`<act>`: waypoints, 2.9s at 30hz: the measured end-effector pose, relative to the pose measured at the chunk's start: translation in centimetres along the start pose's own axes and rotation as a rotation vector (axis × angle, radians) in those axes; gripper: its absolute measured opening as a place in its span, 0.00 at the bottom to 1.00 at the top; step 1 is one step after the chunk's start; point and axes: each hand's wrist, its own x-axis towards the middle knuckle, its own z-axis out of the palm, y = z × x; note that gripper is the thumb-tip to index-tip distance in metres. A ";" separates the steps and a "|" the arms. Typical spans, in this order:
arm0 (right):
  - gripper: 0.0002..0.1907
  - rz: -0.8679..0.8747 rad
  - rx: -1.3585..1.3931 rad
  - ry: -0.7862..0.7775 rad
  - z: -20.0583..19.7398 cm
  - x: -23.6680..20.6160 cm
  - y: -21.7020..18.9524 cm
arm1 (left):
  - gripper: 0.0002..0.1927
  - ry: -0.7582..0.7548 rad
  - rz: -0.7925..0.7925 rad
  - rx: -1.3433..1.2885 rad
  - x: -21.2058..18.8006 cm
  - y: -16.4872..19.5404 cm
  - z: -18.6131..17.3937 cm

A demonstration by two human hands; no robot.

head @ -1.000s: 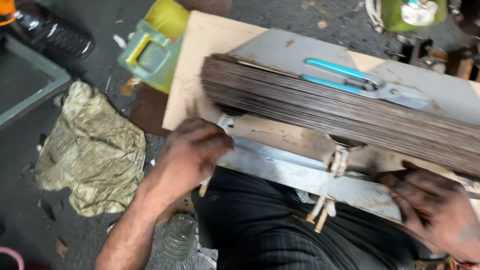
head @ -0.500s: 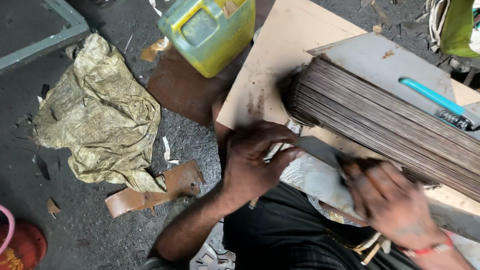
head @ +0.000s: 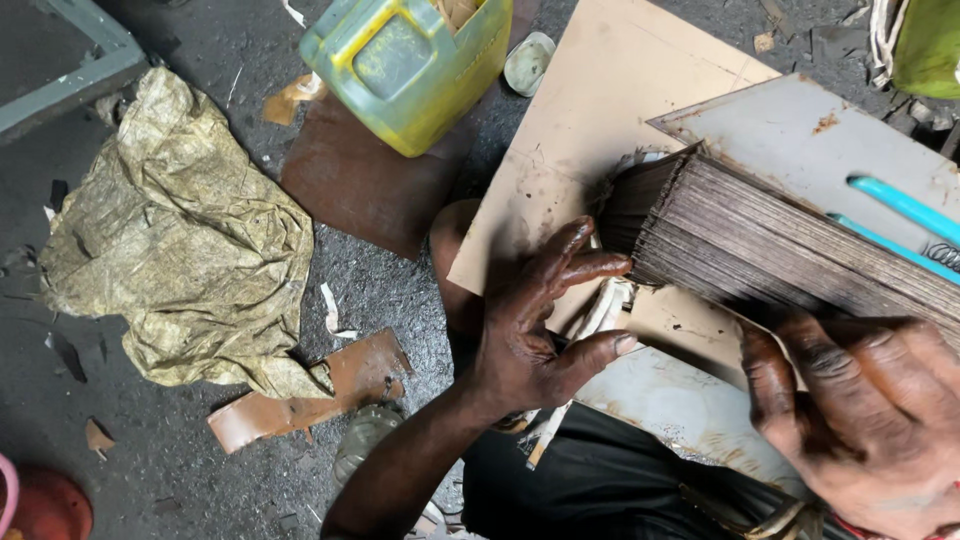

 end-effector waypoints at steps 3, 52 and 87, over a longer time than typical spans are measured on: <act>0.12 -0.252 -0.046 0.084 -0.5 1.6 0.0 | 0.47 0.013 0.046 0.086 0.0 0.3 0.0; 0.16 0.316 -0.263 0.344 3.6 -24.2 11.4 | 0.13 0.259 -0.322 0.252 3.8 5.7 1.4; 0.22 0.409 -0.270 0.351 5.0 -24.6 12.7 | 0.16 0.369 -0.064 0.306 1.9 2.6 4.9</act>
